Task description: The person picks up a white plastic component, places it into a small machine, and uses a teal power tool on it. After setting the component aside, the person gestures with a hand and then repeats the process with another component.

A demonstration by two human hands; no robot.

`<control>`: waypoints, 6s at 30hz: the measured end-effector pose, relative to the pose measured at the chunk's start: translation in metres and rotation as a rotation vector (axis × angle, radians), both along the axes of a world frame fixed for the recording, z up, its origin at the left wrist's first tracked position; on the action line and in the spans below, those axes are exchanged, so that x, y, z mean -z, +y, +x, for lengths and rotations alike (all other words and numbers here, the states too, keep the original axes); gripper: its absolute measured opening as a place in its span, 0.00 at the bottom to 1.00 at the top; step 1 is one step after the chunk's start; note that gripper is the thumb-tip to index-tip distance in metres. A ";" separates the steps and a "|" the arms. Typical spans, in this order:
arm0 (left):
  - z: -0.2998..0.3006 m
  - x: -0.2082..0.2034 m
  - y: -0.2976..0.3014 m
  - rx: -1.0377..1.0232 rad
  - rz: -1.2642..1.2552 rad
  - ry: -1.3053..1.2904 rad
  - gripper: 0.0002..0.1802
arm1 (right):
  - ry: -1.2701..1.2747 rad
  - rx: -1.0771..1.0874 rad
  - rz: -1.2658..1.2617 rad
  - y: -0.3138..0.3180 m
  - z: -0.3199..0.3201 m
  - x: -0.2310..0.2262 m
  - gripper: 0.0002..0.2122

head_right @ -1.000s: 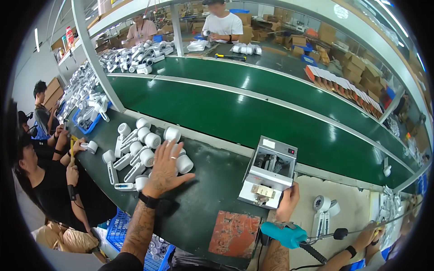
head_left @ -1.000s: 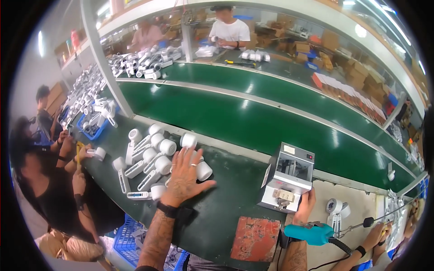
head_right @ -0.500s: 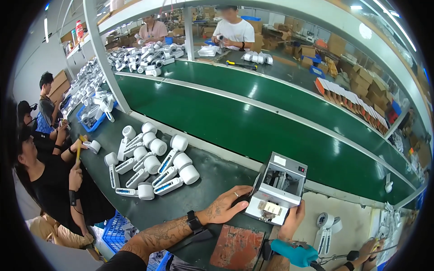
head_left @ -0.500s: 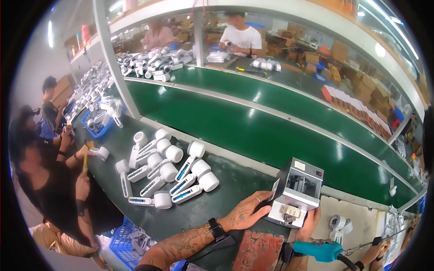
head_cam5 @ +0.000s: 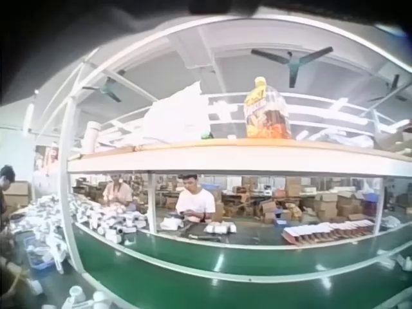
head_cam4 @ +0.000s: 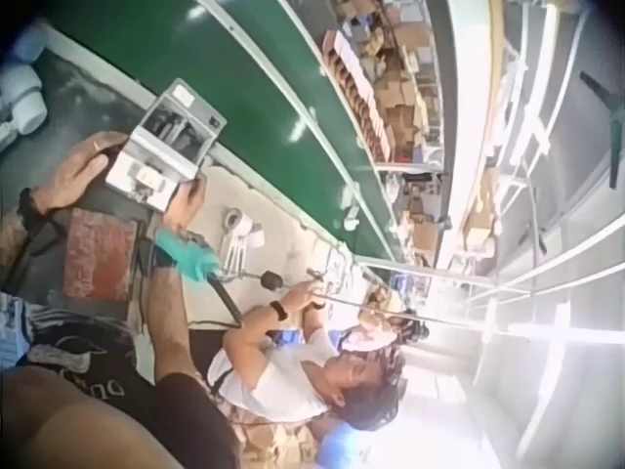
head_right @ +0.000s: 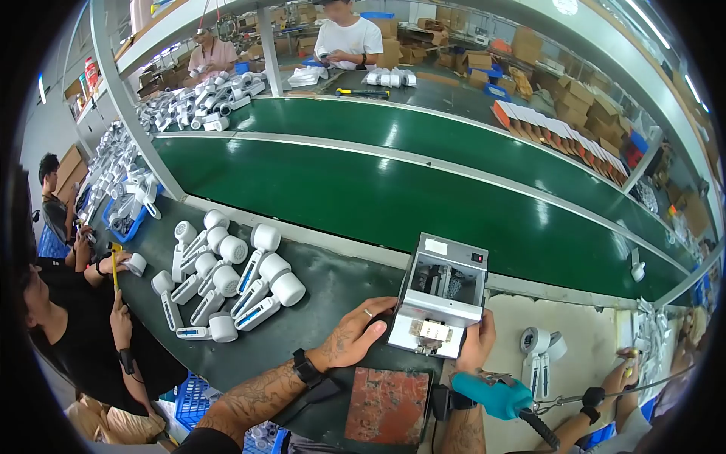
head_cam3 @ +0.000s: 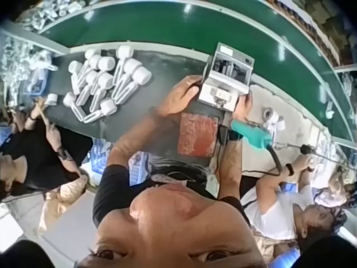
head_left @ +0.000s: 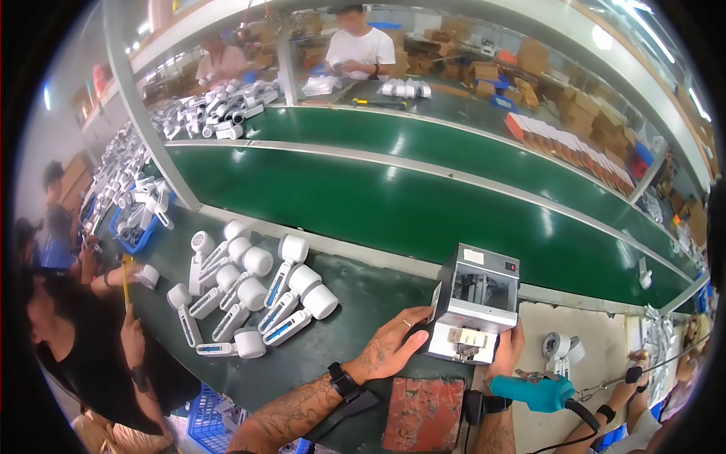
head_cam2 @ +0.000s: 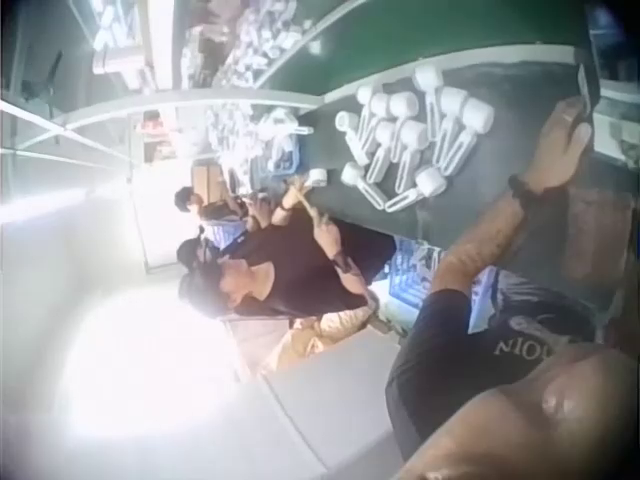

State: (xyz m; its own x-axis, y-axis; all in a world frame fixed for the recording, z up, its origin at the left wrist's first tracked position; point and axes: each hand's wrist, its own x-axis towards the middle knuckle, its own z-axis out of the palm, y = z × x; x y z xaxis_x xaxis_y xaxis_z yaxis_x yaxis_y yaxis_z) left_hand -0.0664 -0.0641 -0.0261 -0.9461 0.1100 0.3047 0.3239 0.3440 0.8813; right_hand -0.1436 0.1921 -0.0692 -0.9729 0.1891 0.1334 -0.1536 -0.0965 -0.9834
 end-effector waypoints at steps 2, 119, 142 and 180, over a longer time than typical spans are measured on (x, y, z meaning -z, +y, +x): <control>-0.001 0.000 0.000 0.011 0.018 0.003 0.26 | 0.023 0.003 0.013 -0.001 0.001 -0.006 0.09; 0.026 -0.181 -0.049 0.364 1.131 0.383 0.57 | 0.018 0.023 0.013 -0.009 0.007 -0.016 0.11; 0.004 0.012 0.006 -0.103 0.199 -0.081 0.15 | 0.013 0.004 0.002 -0.009 0.007 -0.016 0.09; -0.013 -0.067 -0.001 -0.276 -0.032 0.273 0.34 | 0.038 -0.003 -0.005 -0.004 0.002 -0.008 0.10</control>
